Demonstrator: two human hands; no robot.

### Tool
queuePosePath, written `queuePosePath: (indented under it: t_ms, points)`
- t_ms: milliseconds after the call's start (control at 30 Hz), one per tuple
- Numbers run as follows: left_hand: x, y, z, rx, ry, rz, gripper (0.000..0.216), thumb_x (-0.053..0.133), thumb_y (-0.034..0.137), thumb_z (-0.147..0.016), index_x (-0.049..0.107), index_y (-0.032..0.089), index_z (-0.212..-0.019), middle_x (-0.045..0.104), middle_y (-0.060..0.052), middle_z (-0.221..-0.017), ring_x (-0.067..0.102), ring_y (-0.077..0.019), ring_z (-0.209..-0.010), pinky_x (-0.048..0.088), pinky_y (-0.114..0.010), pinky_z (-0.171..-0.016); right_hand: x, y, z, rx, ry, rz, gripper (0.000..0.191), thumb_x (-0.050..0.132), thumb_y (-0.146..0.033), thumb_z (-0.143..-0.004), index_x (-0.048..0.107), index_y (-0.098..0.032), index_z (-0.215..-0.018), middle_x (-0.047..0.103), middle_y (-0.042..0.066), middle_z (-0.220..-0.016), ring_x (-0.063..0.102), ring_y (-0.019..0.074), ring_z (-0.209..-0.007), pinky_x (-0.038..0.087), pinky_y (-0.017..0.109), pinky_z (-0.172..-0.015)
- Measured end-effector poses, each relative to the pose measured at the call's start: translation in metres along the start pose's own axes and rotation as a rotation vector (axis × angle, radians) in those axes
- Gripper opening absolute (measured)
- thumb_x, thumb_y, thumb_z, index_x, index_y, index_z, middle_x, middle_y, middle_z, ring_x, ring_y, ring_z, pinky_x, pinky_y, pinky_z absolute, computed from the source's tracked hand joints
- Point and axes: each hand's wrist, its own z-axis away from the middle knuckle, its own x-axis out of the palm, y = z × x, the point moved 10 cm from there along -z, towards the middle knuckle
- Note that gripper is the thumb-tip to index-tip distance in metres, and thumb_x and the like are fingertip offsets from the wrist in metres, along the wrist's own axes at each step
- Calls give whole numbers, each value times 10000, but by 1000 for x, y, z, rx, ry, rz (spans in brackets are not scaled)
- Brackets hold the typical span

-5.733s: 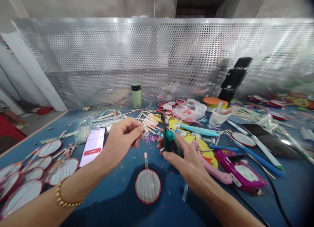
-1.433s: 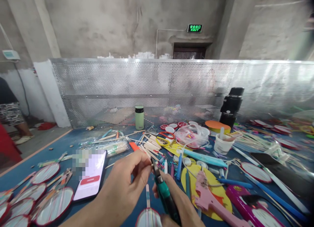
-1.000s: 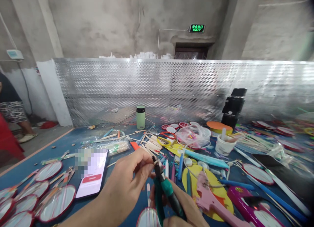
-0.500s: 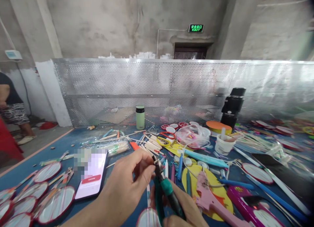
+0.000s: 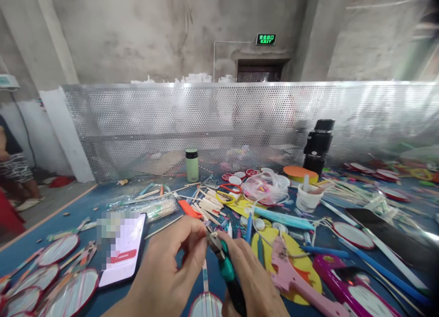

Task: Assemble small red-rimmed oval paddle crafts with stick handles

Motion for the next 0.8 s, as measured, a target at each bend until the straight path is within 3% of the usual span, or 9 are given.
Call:
queuePosePath:
  t_ms: [267,800]
  points:
    - [-2,1,4,5,64,32,156,479,283,-897,547,204,-781,490,33,-597,471,-94,-526,421,-187,-488,12,11,-1,37,4,-65,881,466,-64,-664,209,-228,-1490,513,116,-1218,500,297,-1107,420,464,-975]
    - [-4,3,4,5,53,23,149,478,293,-902,550,213,-800,484,41,-592,476,-91,-525,420,-187,-495,6,4,0,30,-39,-75,875,446,-77,-675,198,-216,-1502,511,109,-1274,476,307,-1200,397,461,-1024]
